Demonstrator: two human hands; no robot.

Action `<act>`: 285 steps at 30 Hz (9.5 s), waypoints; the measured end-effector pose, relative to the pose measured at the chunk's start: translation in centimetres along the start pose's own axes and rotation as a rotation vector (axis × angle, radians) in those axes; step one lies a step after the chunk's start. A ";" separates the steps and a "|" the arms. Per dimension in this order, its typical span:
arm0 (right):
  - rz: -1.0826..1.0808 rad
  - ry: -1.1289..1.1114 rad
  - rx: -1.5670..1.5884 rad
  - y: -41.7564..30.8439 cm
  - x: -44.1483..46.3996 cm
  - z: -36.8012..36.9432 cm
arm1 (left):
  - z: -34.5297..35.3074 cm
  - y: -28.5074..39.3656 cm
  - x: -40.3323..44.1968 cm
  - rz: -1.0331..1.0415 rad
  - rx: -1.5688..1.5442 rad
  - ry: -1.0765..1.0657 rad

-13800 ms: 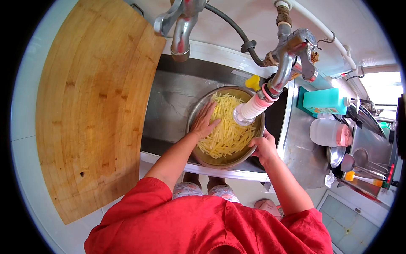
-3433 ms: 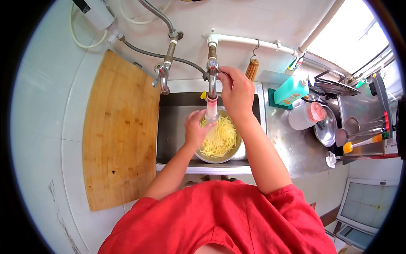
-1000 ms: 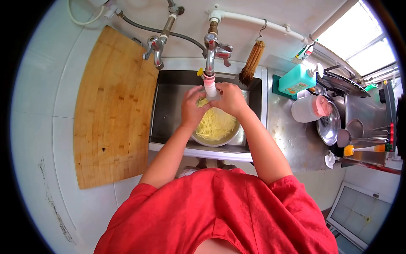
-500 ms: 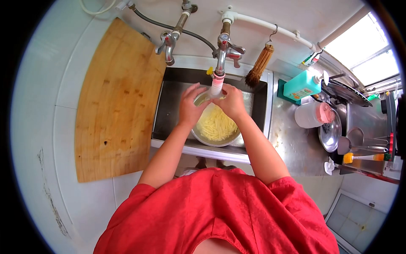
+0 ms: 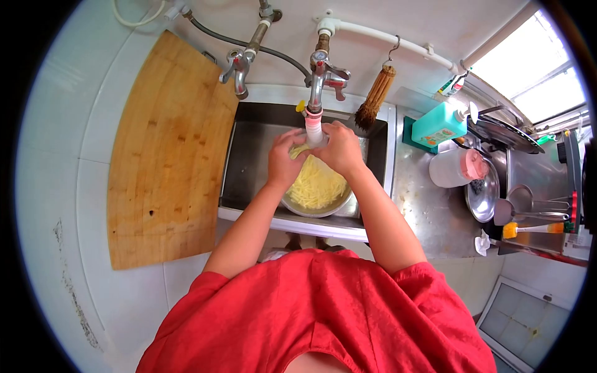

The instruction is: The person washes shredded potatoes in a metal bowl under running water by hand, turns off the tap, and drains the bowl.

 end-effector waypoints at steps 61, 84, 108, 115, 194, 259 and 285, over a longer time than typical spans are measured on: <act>-0.085 0.234 0.063 -0.3 -1.0 -0.2 | -0.1 0.2 1.1 -0.002 0.037 -0.137; -0.006 0.217 0.084 -0.5 -0.5 1.0 | -4.0 3.8 1.7 0.141 0.189 0.145; -0.016 0.185 0.155 -0.1 -0.7 0.6 | -5.5 15.7 9.5 0.350 0.091 0.202; 0.016 0.090 0.291 1.5 -0.7 1.0 | -7.3 14.3 9.0 0.357 0.116 0.243; 0.561 0.027 0.536 22.7 -0.1 21.9 | 17.9 -25.1 -10.1 -0.923 -0.516 -0.361; 0.873 0.006 0.562 30.6 -3.4 23.3 | 14.6 -24.4 -12.6 -0.824 -0.177 -0.484; 0.671 0.027 0.599 28.9 -4.3 21.5 | 12.2 -19.4 -9.6 -0.526 0.031 -0.414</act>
Point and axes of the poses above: each hand's wrist, its own x-axis towards the middle knuckle, its own z-axis out of the palm, y = z × x, the point moved 10 cm from there along x, towards the middle knuckle, and after that the axes turned 4 degrees about z, right-handed, at the moved point
